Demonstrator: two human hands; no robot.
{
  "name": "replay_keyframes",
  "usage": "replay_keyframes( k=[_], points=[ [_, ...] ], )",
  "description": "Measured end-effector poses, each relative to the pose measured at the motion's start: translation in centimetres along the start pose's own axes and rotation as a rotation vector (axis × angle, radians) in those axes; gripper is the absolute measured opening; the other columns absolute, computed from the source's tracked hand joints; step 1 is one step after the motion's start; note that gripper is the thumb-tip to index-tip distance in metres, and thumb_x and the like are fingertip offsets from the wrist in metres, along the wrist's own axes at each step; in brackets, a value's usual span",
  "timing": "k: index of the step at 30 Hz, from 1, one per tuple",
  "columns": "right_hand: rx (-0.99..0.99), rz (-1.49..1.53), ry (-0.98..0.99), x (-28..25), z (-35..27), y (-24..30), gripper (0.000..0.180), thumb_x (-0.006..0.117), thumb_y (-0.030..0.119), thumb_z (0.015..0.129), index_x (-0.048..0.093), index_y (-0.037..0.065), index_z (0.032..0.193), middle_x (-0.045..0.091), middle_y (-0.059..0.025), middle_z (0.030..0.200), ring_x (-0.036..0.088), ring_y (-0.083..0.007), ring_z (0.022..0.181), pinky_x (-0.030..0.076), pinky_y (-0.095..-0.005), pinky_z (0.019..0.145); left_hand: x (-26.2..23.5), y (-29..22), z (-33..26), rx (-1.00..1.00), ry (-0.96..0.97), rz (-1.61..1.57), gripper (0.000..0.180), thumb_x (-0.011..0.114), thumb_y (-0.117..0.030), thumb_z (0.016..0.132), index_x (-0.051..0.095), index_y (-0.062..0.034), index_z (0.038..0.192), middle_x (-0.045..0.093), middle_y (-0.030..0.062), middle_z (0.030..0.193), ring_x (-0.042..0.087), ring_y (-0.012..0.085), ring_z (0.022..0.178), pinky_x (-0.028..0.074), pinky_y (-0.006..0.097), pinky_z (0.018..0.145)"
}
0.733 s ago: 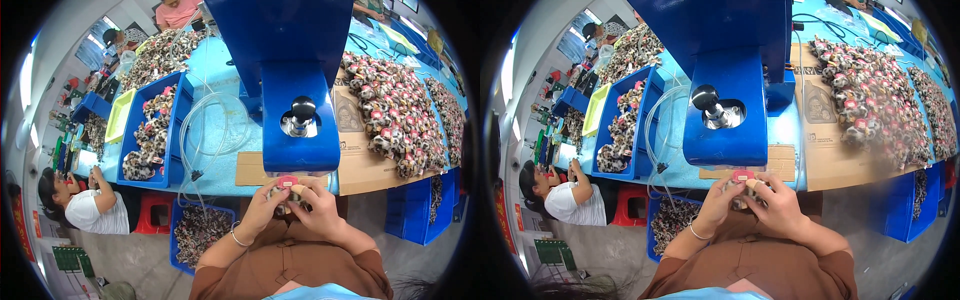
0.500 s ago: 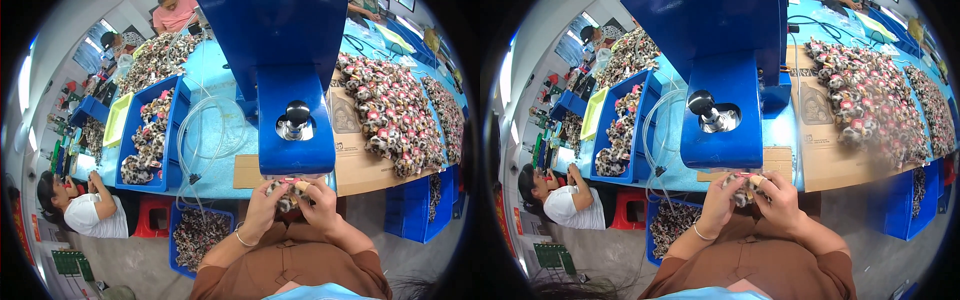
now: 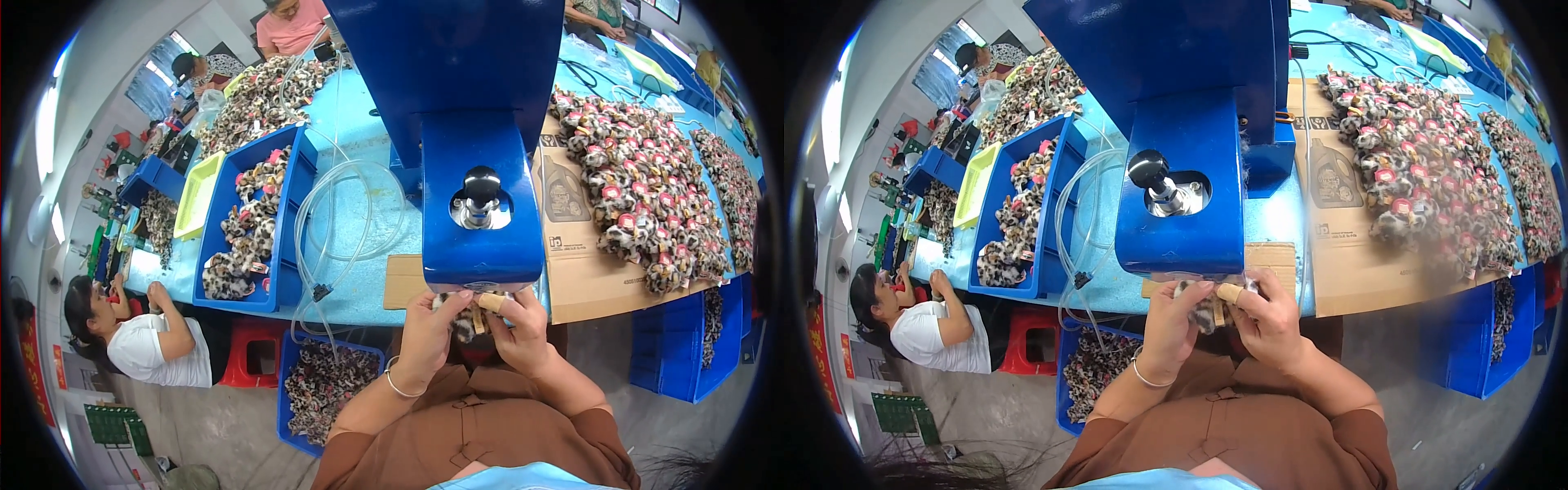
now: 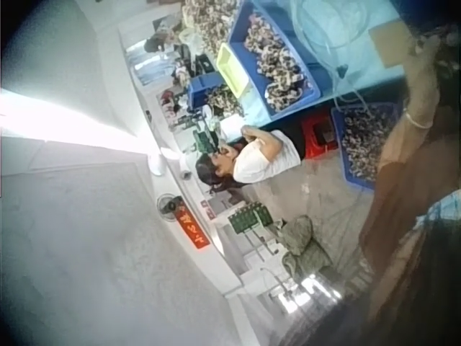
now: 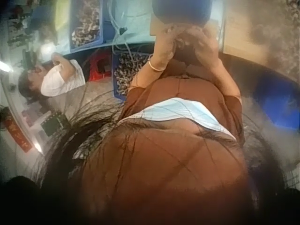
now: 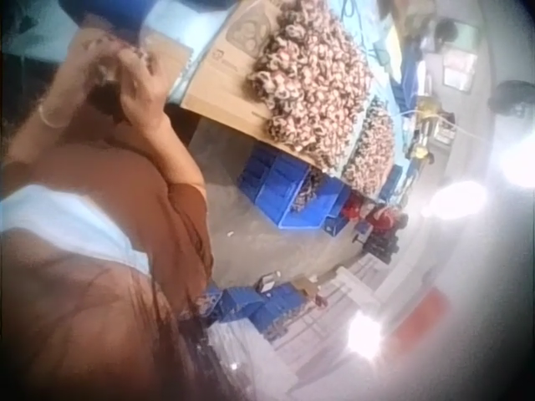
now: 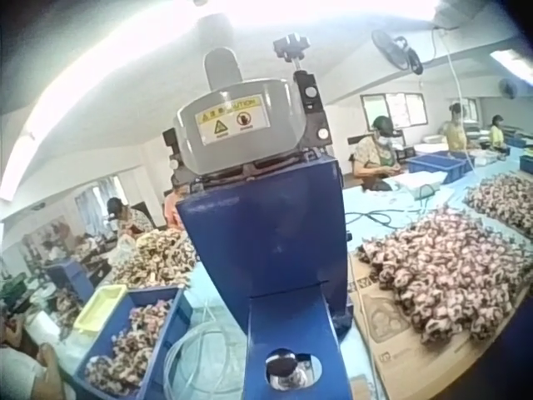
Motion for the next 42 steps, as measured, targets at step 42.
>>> replay_keyframes(
  k=[42],
  points=[
    [0.017,0.123,-0.087,-0.4,1.0,-0.5,0.026,0.066,-0.012,0.068,0.060,0.000,0.090,0.060,-0.0202,0.107,0.061,-0.0359,0.093,0.051,-0.0372,0.074,0.9,-3.2,-0.5,0.269,-0.058,-0.031,0.013,0.062,0.005,0.082,0.063,-0.0009,0.093,0.067,0.0049,0.092,0.062,0.0104,0.083,0.048,0.024,0.075]
  ],
)
Point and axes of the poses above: each hand's wrist, its own z-axis towards the middle knuckle, its own x-axis out of the palm, y = z × x, the point moved 10 cm from there along z, towards the middle knuckle
